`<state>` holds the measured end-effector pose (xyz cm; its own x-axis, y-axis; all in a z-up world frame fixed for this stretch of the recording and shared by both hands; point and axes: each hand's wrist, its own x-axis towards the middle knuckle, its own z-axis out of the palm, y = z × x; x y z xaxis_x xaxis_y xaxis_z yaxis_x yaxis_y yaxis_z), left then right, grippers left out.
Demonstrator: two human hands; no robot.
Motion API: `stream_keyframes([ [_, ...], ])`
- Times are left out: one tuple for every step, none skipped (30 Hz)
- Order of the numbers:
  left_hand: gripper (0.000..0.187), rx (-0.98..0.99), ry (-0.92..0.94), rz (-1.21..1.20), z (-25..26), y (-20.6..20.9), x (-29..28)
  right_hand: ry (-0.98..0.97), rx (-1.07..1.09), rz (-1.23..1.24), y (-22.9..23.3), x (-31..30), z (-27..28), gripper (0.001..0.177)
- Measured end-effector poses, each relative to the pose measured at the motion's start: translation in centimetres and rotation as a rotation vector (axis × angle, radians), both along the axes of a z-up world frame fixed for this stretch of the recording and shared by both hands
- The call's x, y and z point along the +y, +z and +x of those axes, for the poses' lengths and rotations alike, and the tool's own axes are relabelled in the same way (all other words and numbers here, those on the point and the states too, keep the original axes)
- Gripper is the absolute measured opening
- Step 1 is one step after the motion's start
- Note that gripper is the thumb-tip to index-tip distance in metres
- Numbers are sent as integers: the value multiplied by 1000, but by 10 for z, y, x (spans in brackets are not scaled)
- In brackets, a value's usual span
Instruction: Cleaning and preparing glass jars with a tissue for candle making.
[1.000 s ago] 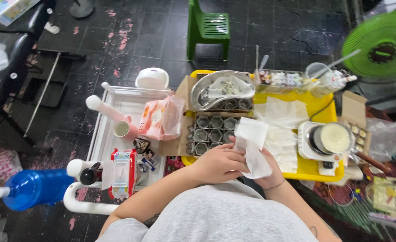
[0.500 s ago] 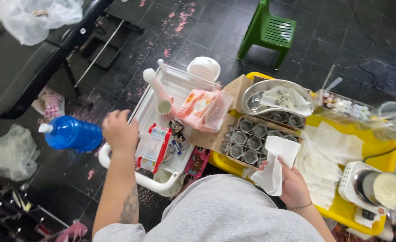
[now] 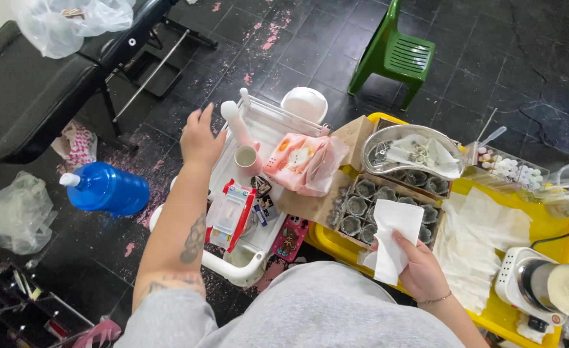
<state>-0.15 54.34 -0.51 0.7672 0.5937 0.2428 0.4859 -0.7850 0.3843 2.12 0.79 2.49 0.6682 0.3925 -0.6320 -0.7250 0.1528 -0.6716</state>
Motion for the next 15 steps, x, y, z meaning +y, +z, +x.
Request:
stream_keyframes([
  [74, 1, -9, -3, 13, 1, 1, -9, 1, -3, 2, 1, -3, 39],
  [74, 61, -15, -33, 29, 4, 3, -45, 44, -38, 5, 2, -4, 39],
  [73, 121, -21, -63, 44, 6, 4, -81, 88, -73, 7, 3, -5, 38],
  [73, 119, -35, -62, 56, -2, 7, -95, 85, -73, -1, -2, -6, 38],
  [72, 173, -24, -81, 67, -11, 10, -129, 92, -74, -10, -7, -6, 38],
  [71, 229, -14, -101, 78, -20, 13, -163, 100, -76, -18, -13, -8, 38],
  [71, 229, -29, -102, 85, -31, 16, -177, 100, -78, -20, -17, -9, 38],
  [66, 257, 8, -131, 91, -43, 19, -204, 106, -67, -22, -21, -11, 38],
  [61, 286, 44, -160, 96, -55, 22, -230, 112, -56, -24, -25, -12, 38],
  [61, 288, 33, -161, 96, -52, 19, -241, 114, -58, -24, -27, -13, 38],
  [54, 282, 71, -200, 95, -49, 15, -260, 121, -68, -23, -30, -13, 38],
  [46, 275, 109, -237, 95, -46, 12, -277, 128, -74, -24, -31, -14, 37],
  [46, 277, 99, -236, 98, -55, 16, -287, 129, -74, -24, -32, -14, 37],
  [39, 253, 108, -236, 101, -64, 20, -293, 137, -74, -25, -33, -15, 37],
  [32, 229, 117, -237, 104, -74, 24, -298, 145, -75, -25, -33, -16, 38],
])
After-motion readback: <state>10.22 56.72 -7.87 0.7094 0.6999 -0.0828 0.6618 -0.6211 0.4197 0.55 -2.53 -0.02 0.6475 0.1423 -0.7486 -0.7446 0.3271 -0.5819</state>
